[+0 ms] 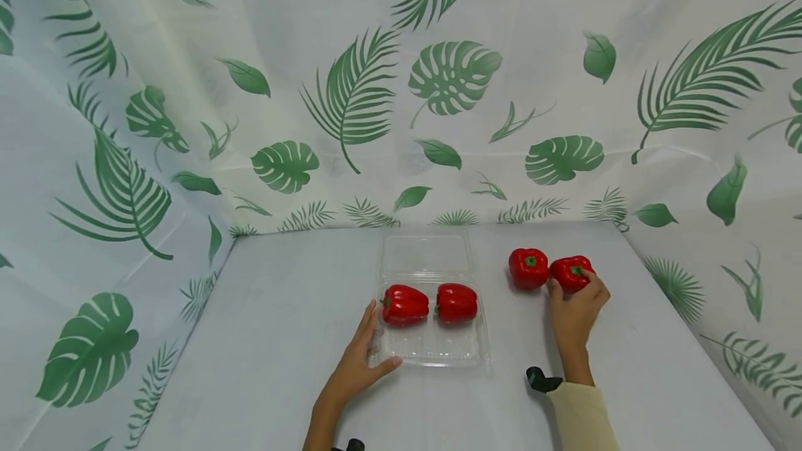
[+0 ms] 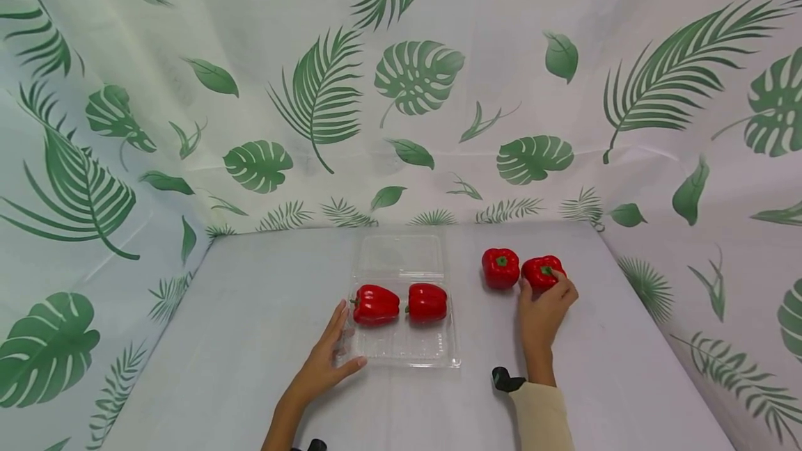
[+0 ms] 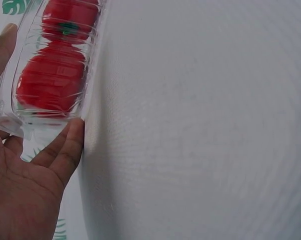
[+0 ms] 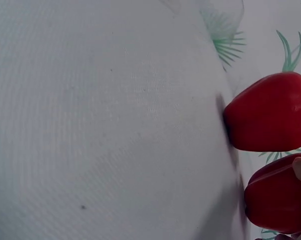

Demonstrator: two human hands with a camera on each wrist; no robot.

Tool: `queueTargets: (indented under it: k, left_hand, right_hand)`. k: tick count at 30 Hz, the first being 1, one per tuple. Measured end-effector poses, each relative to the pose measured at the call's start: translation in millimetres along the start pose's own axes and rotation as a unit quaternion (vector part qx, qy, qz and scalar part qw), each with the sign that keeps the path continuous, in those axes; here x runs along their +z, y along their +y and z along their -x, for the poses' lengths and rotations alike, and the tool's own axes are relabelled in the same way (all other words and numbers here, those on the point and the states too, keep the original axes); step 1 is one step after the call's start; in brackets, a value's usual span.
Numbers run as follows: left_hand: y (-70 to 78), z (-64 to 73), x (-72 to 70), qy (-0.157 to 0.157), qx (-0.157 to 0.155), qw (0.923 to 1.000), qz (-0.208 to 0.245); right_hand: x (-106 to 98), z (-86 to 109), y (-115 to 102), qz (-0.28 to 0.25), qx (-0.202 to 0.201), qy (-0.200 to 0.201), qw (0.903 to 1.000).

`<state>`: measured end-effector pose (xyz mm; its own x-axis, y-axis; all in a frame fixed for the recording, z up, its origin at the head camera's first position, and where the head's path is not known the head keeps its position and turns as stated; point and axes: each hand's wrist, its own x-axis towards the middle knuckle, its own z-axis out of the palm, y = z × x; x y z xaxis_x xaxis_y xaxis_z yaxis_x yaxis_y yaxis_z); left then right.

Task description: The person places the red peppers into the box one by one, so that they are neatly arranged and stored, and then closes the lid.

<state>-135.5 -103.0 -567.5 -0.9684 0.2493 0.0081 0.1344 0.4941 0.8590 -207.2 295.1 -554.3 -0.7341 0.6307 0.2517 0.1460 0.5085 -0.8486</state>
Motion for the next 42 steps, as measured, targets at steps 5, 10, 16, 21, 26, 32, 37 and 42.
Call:
queueTargets:
  k: [5,10,16,21,26,32,37,42]
  left_hand:
    - [0.6,0.7,0.7,-0.002,-0.002,1.0,-0.001]
    - [0.8,0.5,0.0,-0.003,-0.002,1.0,0.0]
    - [0.2,-0.2,-1.4,-0.005,0.003,0.9999,0.01]
    - [0.0,0.7,-1.4,-0.005,0.003,0.9998,0.018]
    - [-2.4,0.3,0.0,-0.004,0.005,0.9998,0.018]
    - [-2.7,-0.2,0.6,-0.003,0.001,0.9999,0.015]
    - [-3.0,-0.5,1.0,-0.001,0.008,0.9999,0.013]
    - [-1.8,0.0,0.4,-0.003,0.007,0.9998,0.02]
  right_hand:
    - [-4,-0.8,2,-0.022,0.028,0.024,0.9991]
    - [-11,0.0,2,-0.048,0.045,0.054,0.9964]
    - [-21,1.7,-6,-0.064,0.074,0.056,0.9936]
    - [-26,5.2,-9,-0.073,0.081,0.053,0.9926]
    - [-29,10.1,-12,-0.095,0.073,0.05,0.9915]
    - [-34,13.6,-20,-0.145,0.057,0.04,0.987]
    - [-37,22.9,-34,-0.14,0.032,0.034,0.9891]
    - [-35,33.4,-45,-0.125,0.01,0.043,0.9911]
